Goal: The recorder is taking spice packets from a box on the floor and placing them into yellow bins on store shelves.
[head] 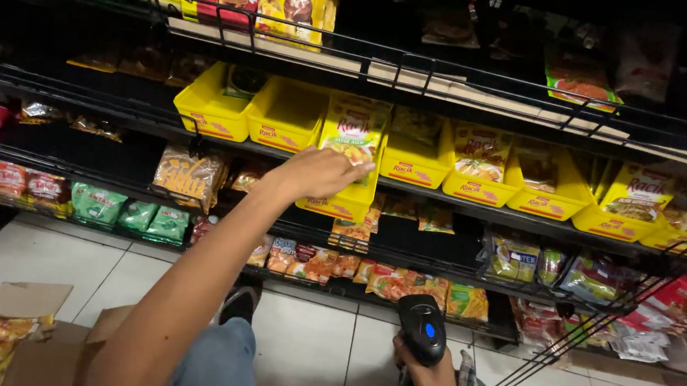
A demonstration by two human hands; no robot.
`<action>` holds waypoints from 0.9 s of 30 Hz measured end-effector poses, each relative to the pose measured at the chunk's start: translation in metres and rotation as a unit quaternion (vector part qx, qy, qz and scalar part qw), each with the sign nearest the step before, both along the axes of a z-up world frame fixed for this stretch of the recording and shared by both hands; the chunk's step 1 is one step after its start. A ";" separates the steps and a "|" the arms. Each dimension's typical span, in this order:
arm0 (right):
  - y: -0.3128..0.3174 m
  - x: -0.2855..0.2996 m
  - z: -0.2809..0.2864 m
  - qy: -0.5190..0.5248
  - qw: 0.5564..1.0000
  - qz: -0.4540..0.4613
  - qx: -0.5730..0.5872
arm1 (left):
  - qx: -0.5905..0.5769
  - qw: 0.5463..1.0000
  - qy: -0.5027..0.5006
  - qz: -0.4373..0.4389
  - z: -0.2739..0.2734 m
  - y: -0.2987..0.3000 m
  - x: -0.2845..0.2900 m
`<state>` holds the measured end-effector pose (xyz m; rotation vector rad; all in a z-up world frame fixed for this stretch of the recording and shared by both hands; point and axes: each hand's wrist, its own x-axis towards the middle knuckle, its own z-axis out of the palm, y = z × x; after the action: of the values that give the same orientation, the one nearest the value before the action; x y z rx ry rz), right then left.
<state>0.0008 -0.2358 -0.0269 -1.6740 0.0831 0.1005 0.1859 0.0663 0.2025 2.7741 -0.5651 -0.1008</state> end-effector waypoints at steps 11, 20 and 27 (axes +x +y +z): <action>0.004 -0.007 0.012 0.010 0.998 -0.011 0.055 | 0.005 0.999 -0.039 0.016 -0.009 -0.004 0.012; -0.017 -0.008 -0.011 -0.034 0.998 -0.010 -0.056 | -0.353 0.875 -0.332 -0.028 -0.020 0.043 -0.089; -0.016 -0.021 0.034 0.057 0.977 -0.089 -0.185 | -0.491 0.745 -0.216 0.397 -0.281 0.171 -0.228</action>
<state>-0.0200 -0.2520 0.0069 -2.0227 0.3569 0.0471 -0.0426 0.2370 -0.0786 1.7238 0.4393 0.8016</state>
